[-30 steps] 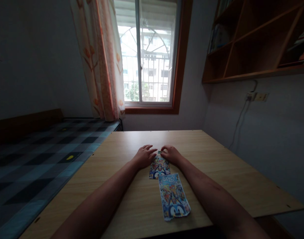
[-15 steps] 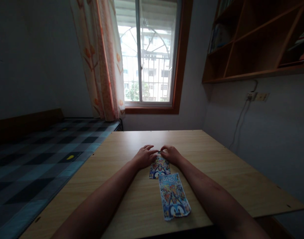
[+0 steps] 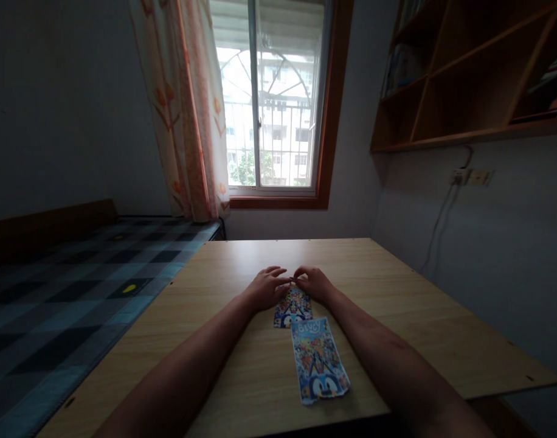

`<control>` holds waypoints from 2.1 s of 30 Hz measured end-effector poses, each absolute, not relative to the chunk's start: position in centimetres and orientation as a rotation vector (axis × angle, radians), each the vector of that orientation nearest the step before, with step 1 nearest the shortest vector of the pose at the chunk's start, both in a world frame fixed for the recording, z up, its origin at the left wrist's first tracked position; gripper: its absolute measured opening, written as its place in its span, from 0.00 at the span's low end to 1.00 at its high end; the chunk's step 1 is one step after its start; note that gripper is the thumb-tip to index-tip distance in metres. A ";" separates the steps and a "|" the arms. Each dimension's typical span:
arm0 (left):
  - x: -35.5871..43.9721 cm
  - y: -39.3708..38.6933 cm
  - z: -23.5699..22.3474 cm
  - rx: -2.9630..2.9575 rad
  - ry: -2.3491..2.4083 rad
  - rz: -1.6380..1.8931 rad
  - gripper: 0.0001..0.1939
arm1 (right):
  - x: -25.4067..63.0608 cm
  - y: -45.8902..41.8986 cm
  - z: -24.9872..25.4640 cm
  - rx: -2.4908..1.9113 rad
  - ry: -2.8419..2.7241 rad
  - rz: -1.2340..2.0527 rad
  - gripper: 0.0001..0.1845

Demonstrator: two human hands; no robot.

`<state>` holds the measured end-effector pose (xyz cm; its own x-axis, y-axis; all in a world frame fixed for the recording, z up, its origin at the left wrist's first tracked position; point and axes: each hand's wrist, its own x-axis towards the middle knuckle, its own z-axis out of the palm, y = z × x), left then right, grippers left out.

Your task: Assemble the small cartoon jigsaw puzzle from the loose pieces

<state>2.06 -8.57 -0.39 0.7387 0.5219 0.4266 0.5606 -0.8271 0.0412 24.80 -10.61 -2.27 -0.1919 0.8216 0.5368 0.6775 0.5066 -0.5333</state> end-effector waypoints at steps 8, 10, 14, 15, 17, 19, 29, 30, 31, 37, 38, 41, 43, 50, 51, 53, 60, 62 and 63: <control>2.4 -8.4 -0.5 -2.854 -0.782 -0.656 0.20 | 24.4 -11.0 -1.7 -1.174 -1.952 0.160 0.08; 2.4 -8.5 -0.5 -2.842 -0.777 -0.644 0.20 | 24.4 -11.1 -1.7 -1.170 -1.946 0.151 0.07; 2.5 -8.8 -0.3 -2.829 -0.760 -0.626 0.20 | 24.4 -11.2 -1.7 -1.169 -1.941 0.148 0.06; 2.5 -8.8 -0.2 -2.833 -0.748 -0.632 0.20 | 24.4 -11.1 -1.7 -1.167 -1.941 0.147 0.06; 2.6 -8.9 -0.1 -2.840 -0.718 -0.660 0.20 | 24.5 -11.1 -1.8 -1.167 -1.944 0.146 0.06; 2.6 -8.9 -0.1 -2.844 -0.691 -0.692 0.19 | 24.6 -11.0 -1.9 -1.174 -1.945 0.147 0.06; 2.6 -9.6 0.7 -2.874 -0.677 -0.678 0.20 | 24.6 -11.2 -1.8 -1.189 -1.913 0.180 0.06; 2.6 -9.6 0.7 -2.878 -0.681 -0.682 0.20 | 24.6 -11.3 -1.7 -1.196 -1.908 0.189 0.06; 2.6 -9.7 0.8 -2.882 -0.684 -0.684 0.20 | 24.6 -11.3 -1.7 -1.202 -1.905 0.198 0.07; 2.7 -9.6 0.9 -2.866 -0.702 -0.710 0.20 | 24.7 -11.1 -1.8 -1.262 -1.875 0.194 0.09; 2.7 -9.4 0.8 -2.862 -0.708 -0.722 0.20 | 24.7 -11.1 -1.8 -1.271 -1.873 0.188 0.09; 2.5 -8.6 0.3 -2.847 -0.764 -0.830 0.19 | 24.8 -11.0 -1.9 -1.292 -1.870 0.183 0.09; 2.3 -7.9 -0.1 -2.821 -0.862 -0.971 0.18 | 24.8 -10.9 -2.0 -1.313 -1.863 0.185 0.09; 1.2 -6.7 -0.3 -2.689 -1.234 -1.267 0.14 | 25.1 -10.4 -2.3 -1.383 -1.852 0.184 0.10; 1.2 -6.8 -0.2 -2.680 -1.275 -1.289 0.15 | 25.1 -10.4 -2.3 -1.384 -1.847 0.186 0.10; 1.1 -6.8 0.0 -2.669 -1.377 -1.312 0.17 | 25.1 -10.5 -2.2 -1.385 -1.840 0.190 0.10; 0.8 -6.5 0.2 -2.562 -1.743 -1.285 0.21 | 25.0 -10.7 -2.2 -1.398 -1.829 0.190 0.10; 0.6 -6.4 0.1 -2.518 -1.722 -1.266 0.20 | 25.0 -10.6 -2.2 -1.396 -1.832 0.195 0.10; 0.6 -6.4 0.1 -2.502 -1.681 -1.245 0.19 | 25.0 -10.6 -2.2 -1.395 -1.834 0.197 0.10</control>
